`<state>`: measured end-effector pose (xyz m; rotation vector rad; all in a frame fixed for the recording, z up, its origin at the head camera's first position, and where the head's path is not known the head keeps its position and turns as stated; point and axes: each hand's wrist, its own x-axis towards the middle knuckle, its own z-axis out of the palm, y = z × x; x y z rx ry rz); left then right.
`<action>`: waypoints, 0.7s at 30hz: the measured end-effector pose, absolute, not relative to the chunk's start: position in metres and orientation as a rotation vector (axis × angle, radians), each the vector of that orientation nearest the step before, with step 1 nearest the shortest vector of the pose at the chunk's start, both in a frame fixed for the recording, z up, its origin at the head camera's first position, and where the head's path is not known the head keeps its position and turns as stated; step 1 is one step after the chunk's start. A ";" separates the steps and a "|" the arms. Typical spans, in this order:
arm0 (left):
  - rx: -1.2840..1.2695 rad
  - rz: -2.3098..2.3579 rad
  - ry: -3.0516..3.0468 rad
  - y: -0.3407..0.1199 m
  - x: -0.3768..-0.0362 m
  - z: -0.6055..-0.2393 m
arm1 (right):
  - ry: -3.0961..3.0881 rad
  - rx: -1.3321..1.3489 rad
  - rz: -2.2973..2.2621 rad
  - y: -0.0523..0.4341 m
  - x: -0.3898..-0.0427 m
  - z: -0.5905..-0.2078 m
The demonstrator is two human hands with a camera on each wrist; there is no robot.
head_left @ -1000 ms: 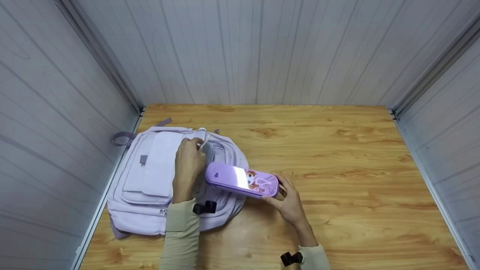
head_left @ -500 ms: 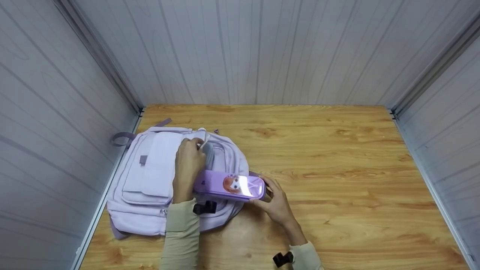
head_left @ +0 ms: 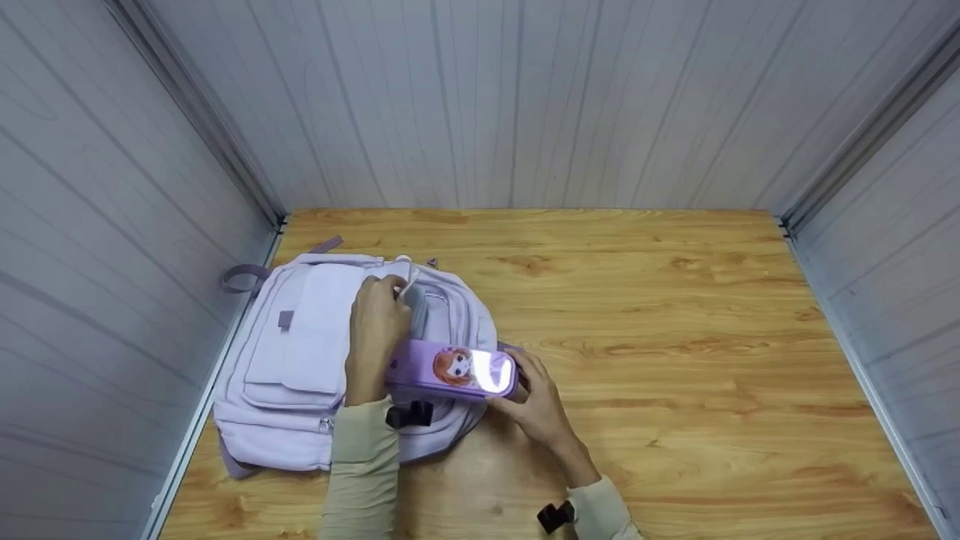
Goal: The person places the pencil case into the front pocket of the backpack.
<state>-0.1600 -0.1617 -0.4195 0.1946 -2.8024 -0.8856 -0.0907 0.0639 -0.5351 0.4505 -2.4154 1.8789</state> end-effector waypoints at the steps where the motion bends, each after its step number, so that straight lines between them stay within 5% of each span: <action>1: 0.194 -0.882 -2.802 -0.162 -0.160 -0.419 | -2.417 0.451 1.880 0.063 -0.091 -0.535; 10: 0.180 -0.884 -2.792 -0.160 -0.160 -0.418 | -2.456 0.472 1.790 0.059 -0.104 -0.570; 21: 0.173 -0.893 -2.787 -0.157 -0.160 -0.418 | -2.444 0.533 1.705 0.053 -0.104 -0.561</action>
